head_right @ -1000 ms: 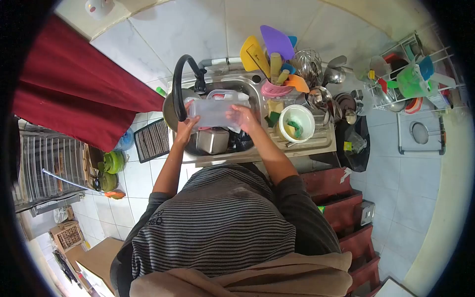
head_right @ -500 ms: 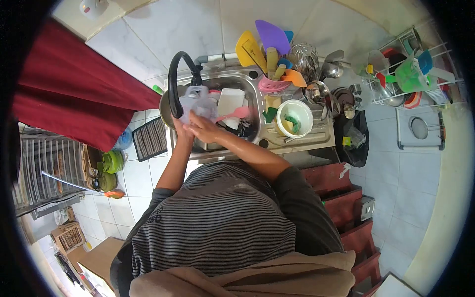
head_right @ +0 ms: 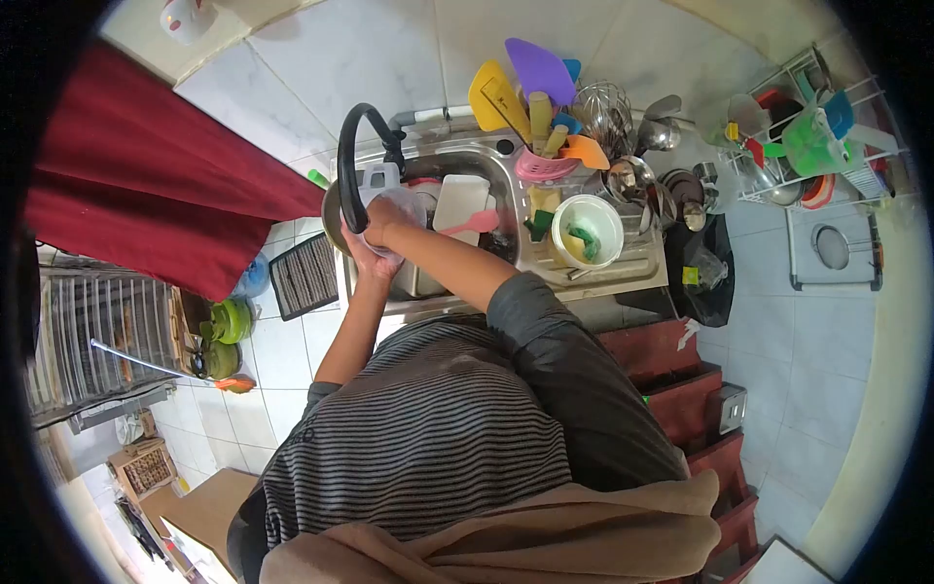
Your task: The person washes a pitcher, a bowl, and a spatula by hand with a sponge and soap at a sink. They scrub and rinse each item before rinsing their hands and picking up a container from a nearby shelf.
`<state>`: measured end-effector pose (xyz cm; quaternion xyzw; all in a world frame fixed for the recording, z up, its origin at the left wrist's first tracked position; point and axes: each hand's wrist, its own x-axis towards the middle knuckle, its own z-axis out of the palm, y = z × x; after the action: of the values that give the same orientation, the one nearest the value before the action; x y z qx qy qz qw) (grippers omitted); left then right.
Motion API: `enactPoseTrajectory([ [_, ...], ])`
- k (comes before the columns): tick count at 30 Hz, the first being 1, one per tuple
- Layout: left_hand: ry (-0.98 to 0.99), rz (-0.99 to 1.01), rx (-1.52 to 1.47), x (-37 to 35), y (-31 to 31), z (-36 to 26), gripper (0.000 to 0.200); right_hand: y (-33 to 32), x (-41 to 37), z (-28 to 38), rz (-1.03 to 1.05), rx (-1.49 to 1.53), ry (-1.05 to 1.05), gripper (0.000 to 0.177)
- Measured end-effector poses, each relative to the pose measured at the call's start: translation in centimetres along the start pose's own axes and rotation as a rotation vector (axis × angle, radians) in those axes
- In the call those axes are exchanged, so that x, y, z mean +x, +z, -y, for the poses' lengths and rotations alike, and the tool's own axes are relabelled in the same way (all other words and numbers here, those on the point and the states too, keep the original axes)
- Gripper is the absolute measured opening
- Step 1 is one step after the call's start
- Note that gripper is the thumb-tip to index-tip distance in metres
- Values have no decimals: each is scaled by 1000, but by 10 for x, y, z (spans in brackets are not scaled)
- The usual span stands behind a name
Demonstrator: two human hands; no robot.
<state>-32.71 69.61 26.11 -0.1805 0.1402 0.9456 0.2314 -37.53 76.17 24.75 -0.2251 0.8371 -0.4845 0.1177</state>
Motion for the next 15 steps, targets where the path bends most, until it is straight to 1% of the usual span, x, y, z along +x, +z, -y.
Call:
enactPoseTrajectory([
  [3,-9,-55,-24,3,-3,-4,72,-1,0,7,-21,-143,38,20],
  [5,15,-35,-3,5,-11,-5,71,-9,-11,24,-10,-184,92,18],
  [7,8,-32,-3,11,-18,-10,72,-28,-28,43,13,-124,162,17],
  [9,-33,-60,-32,13,-27,-13,73,-39,-47,45,46,83,240,15],
  [12,-87,265,67,20,-58,-4,74,-51,-75,-3,136,845,378,31],
  [15,272,-116,304,31,-50,32,61,-72,-110,-27,-98,1014,486,34],
])
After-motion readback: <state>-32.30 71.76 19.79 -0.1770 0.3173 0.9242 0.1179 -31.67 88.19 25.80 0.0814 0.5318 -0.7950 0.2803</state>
